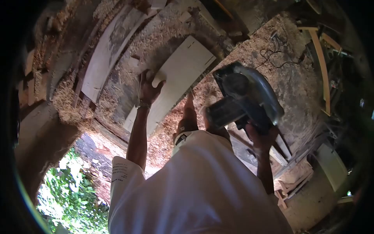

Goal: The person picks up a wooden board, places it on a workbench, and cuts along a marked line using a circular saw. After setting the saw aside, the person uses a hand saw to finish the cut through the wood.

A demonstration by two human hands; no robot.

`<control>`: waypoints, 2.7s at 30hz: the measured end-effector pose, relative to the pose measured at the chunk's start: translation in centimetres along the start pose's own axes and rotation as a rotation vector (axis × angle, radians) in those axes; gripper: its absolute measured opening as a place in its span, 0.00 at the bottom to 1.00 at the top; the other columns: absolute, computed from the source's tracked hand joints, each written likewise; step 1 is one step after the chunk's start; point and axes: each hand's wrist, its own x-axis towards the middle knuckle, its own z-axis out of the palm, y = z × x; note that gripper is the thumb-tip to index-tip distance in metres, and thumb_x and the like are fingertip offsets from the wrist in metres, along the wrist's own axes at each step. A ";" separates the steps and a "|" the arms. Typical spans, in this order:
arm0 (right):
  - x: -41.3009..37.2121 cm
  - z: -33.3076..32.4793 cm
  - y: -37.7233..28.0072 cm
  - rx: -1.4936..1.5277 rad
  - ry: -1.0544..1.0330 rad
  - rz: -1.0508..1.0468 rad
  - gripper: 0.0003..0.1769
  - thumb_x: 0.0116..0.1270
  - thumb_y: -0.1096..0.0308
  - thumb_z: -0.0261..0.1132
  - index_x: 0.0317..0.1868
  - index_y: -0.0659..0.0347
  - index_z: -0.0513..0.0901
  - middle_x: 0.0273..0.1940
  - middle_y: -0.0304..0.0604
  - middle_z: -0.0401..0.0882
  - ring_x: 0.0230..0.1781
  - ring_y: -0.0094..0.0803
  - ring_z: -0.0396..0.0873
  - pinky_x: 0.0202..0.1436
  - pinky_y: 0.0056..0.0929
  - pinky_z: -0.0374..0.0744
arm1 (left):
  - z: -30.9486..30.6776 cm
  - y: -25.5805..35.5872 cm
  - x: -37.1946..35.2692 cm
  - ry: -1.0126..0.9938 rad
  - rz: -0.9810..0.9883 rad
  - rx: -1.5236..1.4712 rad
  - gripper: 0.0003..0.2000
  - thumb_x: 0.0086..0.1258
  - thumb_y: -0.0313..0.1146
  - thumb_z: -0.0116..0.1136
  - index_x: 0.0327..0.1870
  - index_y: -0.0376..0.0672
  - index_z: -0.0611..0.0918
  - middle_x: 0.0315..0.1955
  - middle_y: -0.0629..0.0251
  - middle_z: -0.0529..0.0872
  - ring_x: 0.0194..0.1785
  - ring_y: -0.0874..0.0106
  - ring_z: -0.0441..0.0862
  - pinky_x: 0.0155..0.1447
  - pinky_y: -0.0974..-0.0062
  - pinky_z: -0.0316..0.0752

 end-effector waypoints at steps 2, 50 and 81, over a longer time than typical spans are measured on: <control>0.5 2.2 1.4 -0.041 -0.026 -0.020 0.14 0.56 0.71 0.77 0.41 0.67 0.87 0.27 0.37 0.84 0.17 0.17 0.74 0.19 0.20 0.68 | 1.6 0.1 -0.8 0.069 -0.064 -0.020 0.27 0.58 0.44 0.73 0.58 0.43 0.82 0.58 0.52 0.78 0.63 0.48 0.71 0.67 0.49 0.67; 4.2 8.9 4.3 -0.147 -0.470 -0.070 0.18 0.62 0.86 0.56 0.52 0.67 0.72 0.39 0.44 0.73 0.17 0.29 0.70 0.27 0.34 0.76 | 7.3 2.4 -1.7 0.381 -0.146 -0.049 0.41 0.53 0.55 0.69 0.70 0.47 0.73 0.58 0.56 0.80 0.66 0.60 0.73 0.75 0.49 0.58; 4.0 10.4 3.5 -0.162 -0.429 -0.062 0.15 0.63 0.82 0.58 0.51 0.66 0.73 0.37 0.44 0.74 0.16 0.29 0.70 0.27 0.35 0.76 | 8.1 2.2 -1.2 0.451 -0.166 0.032 0.37 0.59 0.55 0.66 0.69 0.47 0.74 0.60 0.56 0.80 0.68 0.60 0.71 0.74 0.50 0.59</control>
